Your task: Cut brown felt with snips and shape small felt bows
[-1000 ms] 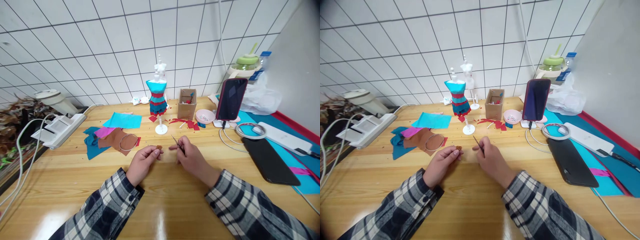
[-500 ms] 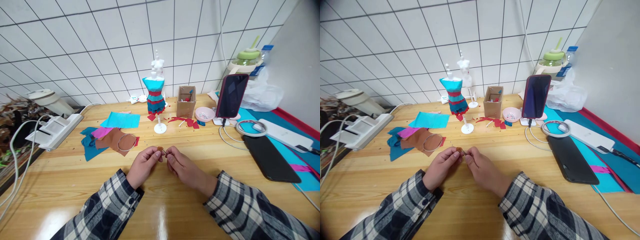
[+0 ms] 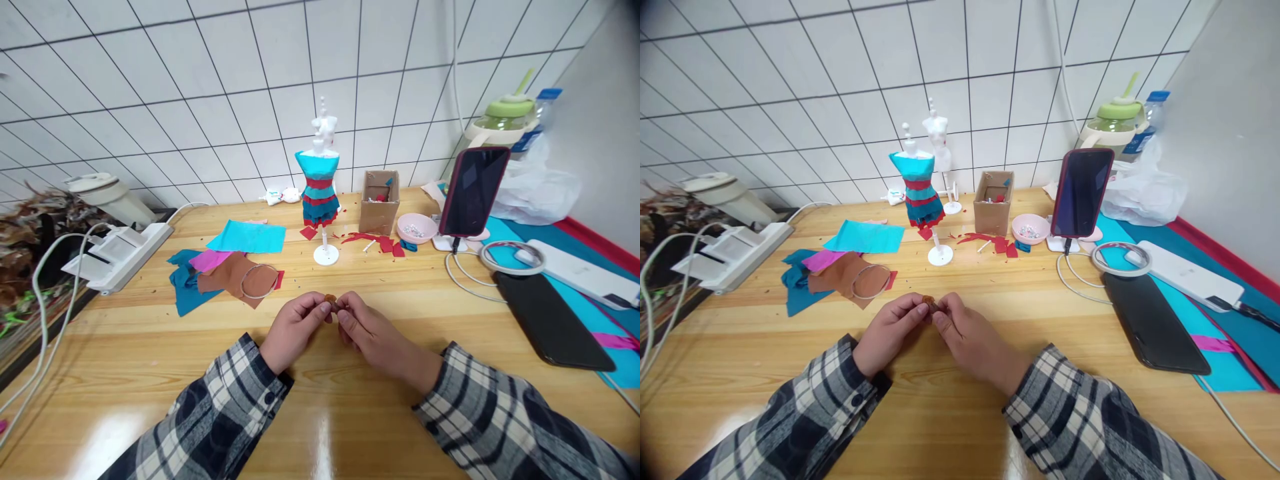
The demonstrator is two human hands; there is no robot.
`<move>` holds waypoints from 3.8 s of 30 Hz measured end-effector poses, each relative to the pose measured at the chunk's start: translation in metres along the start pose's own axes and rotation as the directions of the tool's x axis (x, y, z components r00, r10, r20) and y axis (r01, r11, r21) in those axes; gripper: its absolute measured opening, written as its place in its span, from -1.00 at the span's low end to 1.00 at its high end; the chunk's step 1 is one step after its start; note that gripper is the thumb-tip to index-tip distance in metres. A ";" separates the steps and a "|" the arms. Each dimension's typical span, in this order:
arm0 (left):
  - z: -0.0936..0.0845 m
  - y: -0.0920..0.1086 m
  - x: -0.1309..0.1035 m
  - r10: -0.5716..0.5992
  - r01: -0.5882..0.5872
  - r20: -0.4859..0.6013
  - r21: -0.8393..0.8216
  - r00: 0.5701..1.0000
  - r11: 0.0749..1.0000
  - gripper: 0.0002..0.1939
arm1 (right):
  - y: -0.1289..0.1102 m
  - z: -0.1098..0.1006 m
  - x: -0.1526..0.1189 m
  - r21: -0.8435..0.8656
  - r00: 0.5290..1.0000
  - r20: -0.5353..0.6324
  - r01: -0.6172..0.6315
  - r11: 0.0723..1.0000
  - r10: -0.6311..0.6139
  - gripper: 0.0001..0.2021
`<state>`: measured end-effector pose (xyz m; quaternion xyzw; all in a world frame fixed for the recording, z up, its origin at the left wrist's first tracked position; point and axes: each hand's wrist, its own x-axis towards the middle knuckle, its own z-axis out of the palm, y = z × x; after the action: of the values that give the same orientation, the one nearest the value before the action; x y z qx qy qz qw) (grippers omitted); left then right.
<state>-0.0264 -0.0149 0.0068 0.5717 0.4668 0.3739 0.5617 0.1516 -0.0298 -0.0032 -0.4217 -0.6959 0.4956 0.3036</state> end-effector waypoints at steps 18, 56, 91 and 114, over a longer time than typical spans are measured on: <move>0.000 0.000 0.000 0.020 -0.021 0.026 0.046 0.999 0.999 -0.71 | -0.006 -0.006 0.001 -0.067 0.999 -0.038 0.022 0.998 -0.024 -0.80; 0.002 0.000 -0.001 -0.007 0.005 0.070 0.026 0.997 1.000 -0.70 | -0.007 -0.012 0.003 -0.073 0.999 -0.022 0.030 0.997 -0.032 -0.83; -0.002 0.003 0.000 -0.022 -0.004 0.176 0.148 0.984 0.989 -0.67 | -0.006 -0.016 0.004 -0.074 0.999 0.031 -0.020 0.997 0.022 -0.79; -0.003 0.002 0.001 -0.009 -0.015 0.161 0.150 0.987 0.989 -0.69 | -0.001 -0.018 0.006 -0.044 0.998 -0.043 -0.043 0.998 0.041 -0.78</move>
<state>-0.0284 -0.0133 0.0085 0.6416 0.4460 0.2911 0.5520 0.1635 -0.0165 0.0035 -0.4532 -0.6914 0.4771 0.2981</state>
